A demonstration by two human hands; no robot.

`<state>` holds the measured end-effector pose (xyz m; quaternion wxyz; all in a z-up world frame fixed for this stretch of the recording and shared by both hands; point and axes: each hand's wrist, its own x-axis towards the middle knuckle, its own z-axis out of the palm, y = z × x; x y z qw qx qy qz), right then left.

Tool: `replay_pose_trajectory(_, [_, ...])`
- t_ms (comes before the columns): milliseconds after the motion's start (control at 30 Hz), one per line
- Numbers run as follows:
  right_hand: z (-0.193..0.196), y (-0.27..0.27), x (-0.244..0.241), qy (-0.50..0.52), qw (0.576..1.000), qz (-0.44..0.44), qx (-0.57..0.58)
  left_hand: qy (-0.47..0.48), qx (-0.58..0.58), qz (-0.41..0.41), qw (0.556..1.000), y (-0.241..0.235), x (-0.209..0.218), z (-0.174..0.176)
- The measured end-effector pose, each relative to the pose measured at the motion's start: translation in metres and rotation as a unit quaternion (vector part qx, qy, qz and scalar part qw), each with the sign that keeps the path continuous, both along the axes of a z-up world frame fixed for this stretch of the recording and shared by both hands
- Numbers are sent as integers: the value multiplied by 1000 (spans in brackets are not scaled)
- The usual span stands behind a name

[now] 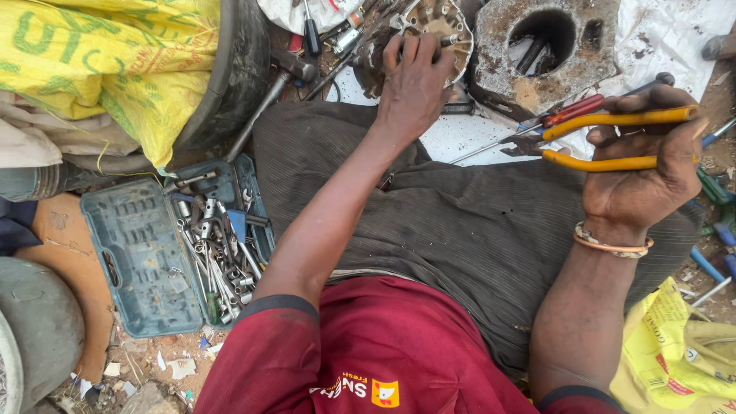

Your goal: The person uses pliers and a hammer to remove a pin from a disassembled engine block. They then use a screwdriver to adjust components inside the engine casing.

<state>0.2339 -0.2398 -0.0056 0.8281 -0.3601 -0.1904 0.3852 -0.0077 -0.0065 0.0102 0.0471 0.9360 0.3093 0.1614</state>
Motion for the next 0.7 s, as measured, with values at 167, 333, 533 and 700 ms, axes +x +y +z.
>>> replay_pose_trajectory(167, [1,-2,-2,-5,1000,7,0,-6,49,4,999,-3,0,2])
replay_pose_trajectory(333, [7,3,0,-28,1000,-2,-1,-20,69,-16,997,1,2,12])
replay_pose_trajectory(533, [12,5,-3,-29,1000,-10,1,-10,11,2,1000,-2,4,13])
replay_pose_trajectory(700, [11,0,-5,-21,1000,-12,2,-39,17,8,999,-4,1,6])
